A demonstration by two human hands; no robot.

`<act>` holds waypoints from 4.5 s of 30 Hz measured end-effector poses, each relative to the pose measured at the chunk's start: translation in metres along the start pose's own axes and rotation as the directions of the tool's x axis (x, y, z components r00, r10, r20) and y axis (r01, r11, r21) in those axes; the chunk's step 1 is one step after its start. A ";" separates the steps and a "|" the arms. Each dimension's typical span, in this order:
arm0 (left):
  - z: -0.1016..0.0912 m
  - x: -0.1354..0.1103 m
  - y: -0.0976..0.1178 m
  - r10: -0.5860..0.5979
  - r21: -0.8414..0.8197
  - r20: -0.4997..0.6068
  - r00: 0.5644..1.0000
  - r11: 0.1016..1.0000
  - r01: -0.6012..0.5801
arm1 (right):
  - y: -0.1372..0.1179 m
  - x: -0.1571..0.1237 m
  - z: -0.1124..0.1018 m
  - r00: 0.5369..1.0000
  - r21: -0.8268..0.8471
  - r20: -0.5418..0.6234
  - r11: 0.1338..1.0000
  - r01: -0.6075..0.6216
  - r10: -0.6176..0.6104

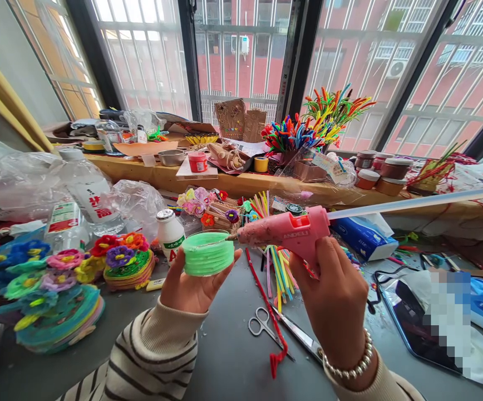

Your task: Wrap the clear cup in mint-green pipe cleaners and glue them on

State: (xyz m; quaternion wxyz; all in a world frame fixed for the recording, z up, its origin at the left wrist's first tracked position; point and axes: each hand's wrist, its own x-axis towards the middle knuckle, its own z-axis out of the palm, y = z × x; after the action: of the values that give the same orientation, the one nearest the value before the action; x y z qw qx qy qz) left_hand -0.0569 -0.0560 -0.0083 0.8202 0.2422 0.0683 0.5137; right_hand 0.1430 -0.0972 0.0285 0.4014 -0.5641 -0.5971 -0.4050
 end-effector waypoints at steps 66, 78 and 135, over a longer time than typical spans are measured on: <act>-0.011 -0.002 0.003 -0.078 0.026 0.168 0.983 0.997 0.075 | -0.001 -0.001 -0.003 0.998 -0.050 0.053 0.998 -0.035 0.037; -0.005 -0.004 0.014 -0.026 0.003 0.191 0.981 1.000 0.026 | 0.014 0.008 0.007 0.954 0.029 0.163 0.965 -0.259 0.251; -0.008 0.009 0.008 -0.012 0.171 -0.344 0.939 0.982 0.075 | 0.013 -0.004 0.077 0.815 0.229 0.556 0.973 0.038 -0.163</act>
State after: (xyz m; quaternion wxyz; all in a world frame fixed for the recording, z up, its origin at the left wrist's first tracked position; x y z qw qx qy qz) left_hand -0.0627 -0.0426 -0.0105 0.7815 0.2218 0.2612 0.5213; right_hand 0.1544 -0.0264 -0.0018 0.2385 -0.5821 -0.7577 -0.1738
